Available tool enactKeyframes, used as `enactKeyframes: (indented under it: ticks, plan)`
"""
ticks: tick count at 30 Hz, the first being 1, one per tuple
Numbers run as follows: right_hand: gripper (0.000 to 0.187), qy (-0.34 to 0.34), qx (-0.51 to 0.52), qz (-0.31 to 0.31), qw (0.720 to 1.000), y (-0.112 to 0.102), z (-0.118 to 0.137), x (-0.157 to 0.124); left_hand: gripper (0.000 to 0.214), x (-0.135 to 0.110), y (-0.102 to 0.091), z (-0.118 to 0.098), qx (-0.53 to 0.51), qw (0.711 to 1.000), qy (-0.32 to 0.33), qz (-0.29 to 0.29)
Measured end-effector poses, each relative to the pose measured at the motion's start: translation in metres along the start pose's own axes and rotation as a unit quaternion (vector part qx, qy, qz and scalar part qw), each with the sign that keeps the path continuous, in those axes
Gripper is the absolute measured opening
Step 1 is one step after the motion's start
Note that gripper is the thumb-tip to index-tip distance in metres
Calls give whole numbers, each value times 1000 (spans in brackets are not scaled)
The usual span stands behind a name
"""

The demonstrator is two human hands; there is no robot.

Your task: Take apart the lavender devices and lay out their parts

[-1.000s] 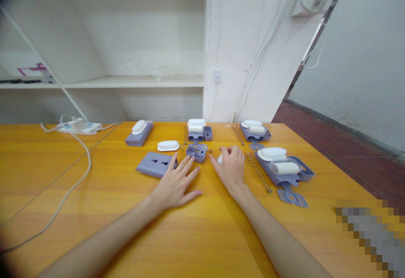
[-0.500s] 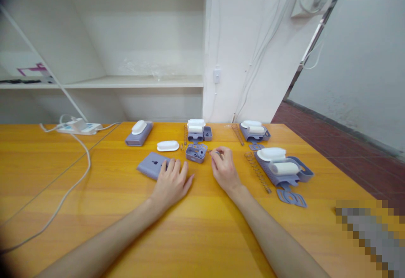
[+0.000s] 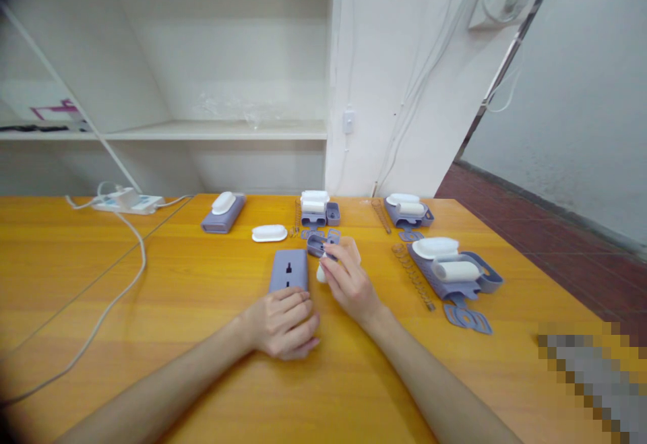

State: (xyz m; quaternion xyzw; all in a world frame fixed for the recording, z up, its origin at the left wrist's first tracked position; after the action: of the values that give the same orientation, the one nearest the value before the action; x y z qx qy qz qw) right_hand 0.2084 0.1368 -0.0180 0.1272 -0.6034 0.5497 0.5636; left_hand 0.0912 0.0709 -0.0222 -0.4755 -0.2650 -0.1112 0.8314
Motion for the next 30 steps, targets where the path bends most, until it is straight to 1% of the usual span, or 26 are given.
enactKeyframes:
  ticks: [2,4,5,7,9,10,12,15,17,19,22,24,30]
  plan:
    - [25,23,14,1,1000,4,4,0,23,0,0,2,-2,1000,-15,4]
    - [20,49,27,15,998,10,6,-1,22,0,1,6,7,999,-52,4]
    - [18,61,33,24,997,12,6,0,22,1,2,10,14,996,-83,5]
    - [14,80,38,34,995,14,5,0,23,-1,6,22,34,985,-168,14]
    - [11,92,31,39,995,14,3,1,27,-6,12,35,56,964,-258,35]
    - [10,94,26,50,994,15,2,1,30,-9,15,40,68,953,-293,45]
    - [10,100,16,87,991,19,1,1,34,-13,19,47,91,938,-328,61]
    - [11,118,-4,136,984,25,1,-1,29,-15,20,52,104,932,-338,76]
    - [12,127,-18,143,981,26,2,-2,26,-17,19,54,99,930,-345,81]
    - [13,126,-30,144,981,26,1,-2,25,-19,15,55,101,932,-343,60]
    - [13,127,-53,147,980,24,-5,-3,21,-21,8,52,109,944,-313,0]
    - [15,125,-69,161,976,23,-10,-3,18,-23,7,51,103,949,-297,-22]
    - [22,127,-146,229,954,25,-11,-6,12,-28,4,51,79,951,-298,-32]
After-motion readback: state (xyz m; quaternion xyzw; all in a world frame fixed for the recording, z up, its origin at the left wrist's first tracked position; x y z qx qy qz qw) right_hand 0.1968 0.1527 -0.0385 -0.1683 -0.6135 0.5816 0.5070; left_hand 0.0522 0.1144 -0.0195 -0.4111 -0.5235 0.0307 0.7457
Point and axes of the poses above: each hand's wrist, its own x-axis towards the middle knuckle, its own y-axis out of the palm, z = x × y, the point moved 7 cm from there along x, towards the middle knuckle
